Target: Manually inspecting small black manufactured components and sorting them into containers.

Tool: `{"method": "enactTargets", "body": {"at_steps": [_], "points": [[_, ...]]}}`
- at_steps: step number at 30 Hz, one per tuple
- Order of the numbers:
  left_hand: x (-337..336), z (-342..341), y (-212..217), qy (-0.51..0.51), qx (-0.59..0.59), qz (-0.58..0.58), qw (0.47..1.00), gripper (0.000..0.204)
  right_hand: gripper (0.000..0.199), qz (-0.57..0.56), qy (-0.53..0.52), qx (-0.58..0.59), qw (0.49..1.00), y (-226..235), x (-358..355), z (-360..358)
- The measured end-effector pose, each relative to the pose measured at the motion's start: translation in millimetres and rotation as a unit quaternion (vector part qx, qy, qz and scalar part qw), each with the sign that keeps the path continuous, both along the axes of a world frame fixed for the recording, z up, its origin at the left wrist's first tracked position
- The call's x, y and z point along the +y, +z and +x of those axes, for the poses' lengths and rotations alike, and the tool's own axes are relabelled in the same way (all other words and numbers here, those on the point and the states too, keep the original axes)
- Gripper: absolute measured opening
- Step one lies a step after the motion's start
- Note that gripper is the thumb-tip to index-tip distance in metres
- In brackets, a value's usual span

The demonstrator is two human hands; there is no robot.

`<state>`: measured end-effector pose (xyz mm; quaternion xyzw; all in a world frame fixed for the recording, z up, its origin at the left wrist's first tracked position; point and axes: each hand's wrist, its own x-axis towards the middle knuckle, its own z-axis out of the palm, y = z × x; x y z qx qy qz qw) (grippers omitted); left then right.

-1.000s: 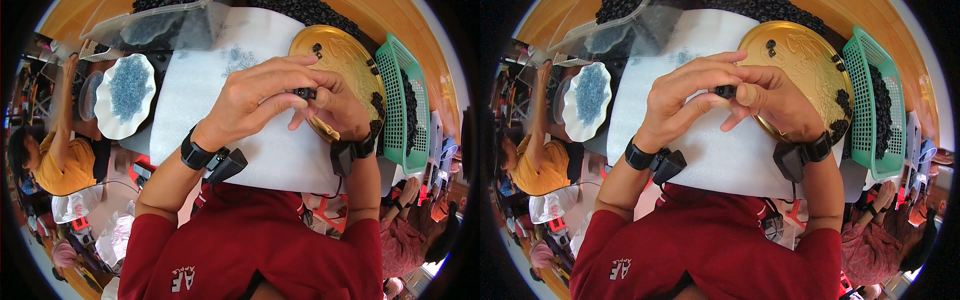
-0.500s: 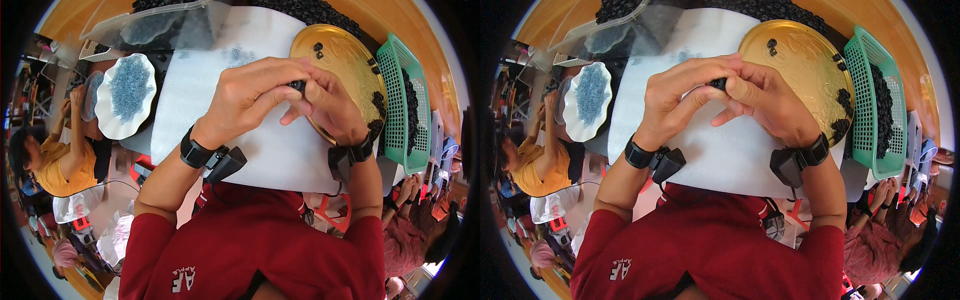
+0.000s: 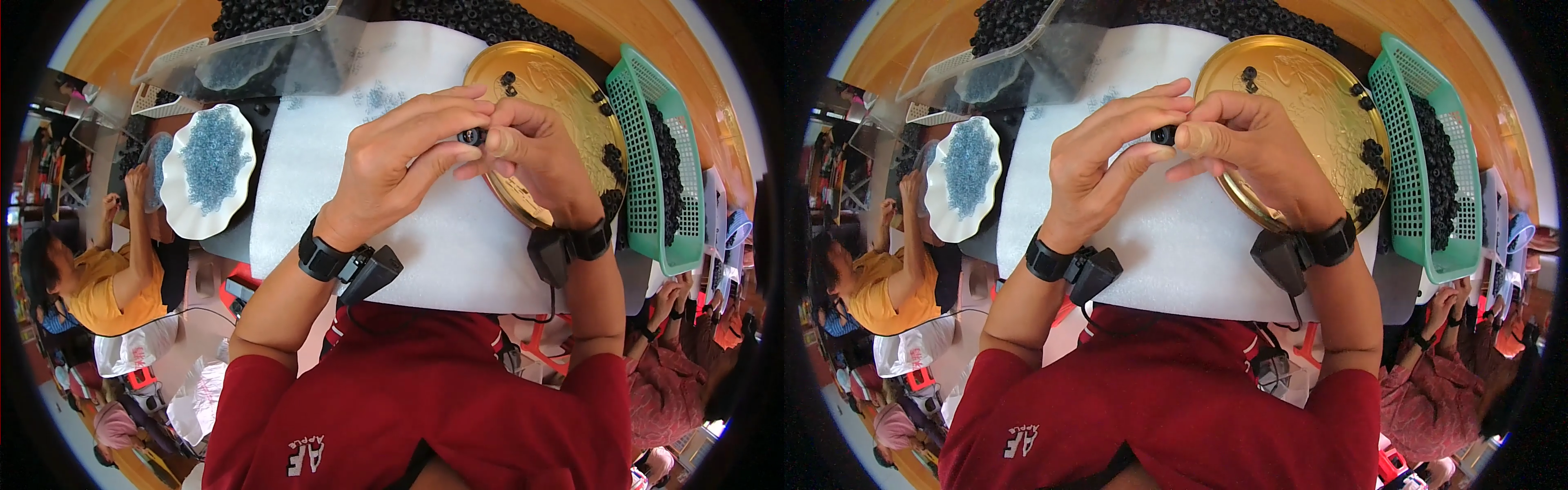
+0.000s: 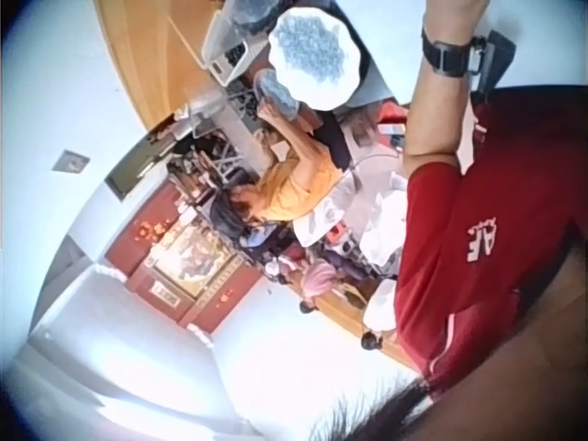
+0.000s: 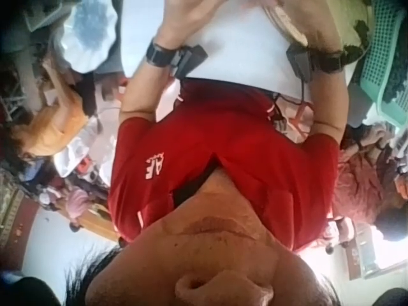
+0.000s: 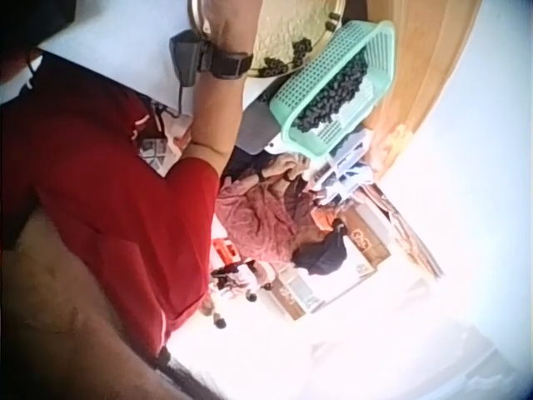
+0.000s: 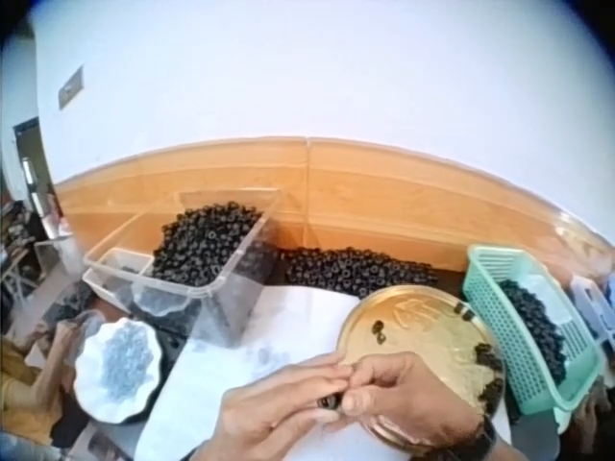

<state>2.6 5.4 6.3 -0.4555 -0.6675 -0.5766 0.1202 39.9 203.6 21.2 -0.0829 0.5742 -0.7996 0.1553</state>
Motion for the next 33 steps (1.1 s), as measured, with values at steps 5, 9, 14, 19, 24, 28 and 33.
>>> {"method": "enactTargets", "body": {"at_steps": [5,9,14,19,24,28,33], "points": [[-0.3,-0.8,-3.3,0.052,0.012,-0.006,0.999,0.028,0.015,0.151,-0.08,0.091,0.981,10.3,-5.9,4.1],[3.8,-0.9,-6.4,0.082,0.025,0.002,0.996,0.029,0.01,0.255,-0.167,0.236,0.923,8.9,-15.6,8.7],[2.1,-1.2,-7.2,0.106,0.03,-0.006,0.994,0.03,0.01,0.312,-0.183,0.295,0.884,7.3,-19.6,8.9],[1.2,0.1,-2.8,0.089,0.016,0.006,0.996,0.03,0.013,0.187,-0.153,0.146,0.959,8.5,-15.6,10.2],[1.1,-0.9,-3.3,0.054,0.005,0.01,0.998,0.03,0.027,-0.063,0.0,-0.044,0.997,-2.0,-6.1,3.5],[1.1,-1.0,-3.7,0.008,-0.021,0.023,0.999,0.029,0.033,-0.092,0.026,-0.094,0.991,-0.3,-6.3,2.3],[3.1,-1.1,-4.3,-0.034,-0.041,0.031,0.998,0.027,0.037,-0.076,0.097,-0.035,0.992,-3.5,-1.1,0.8]]}}
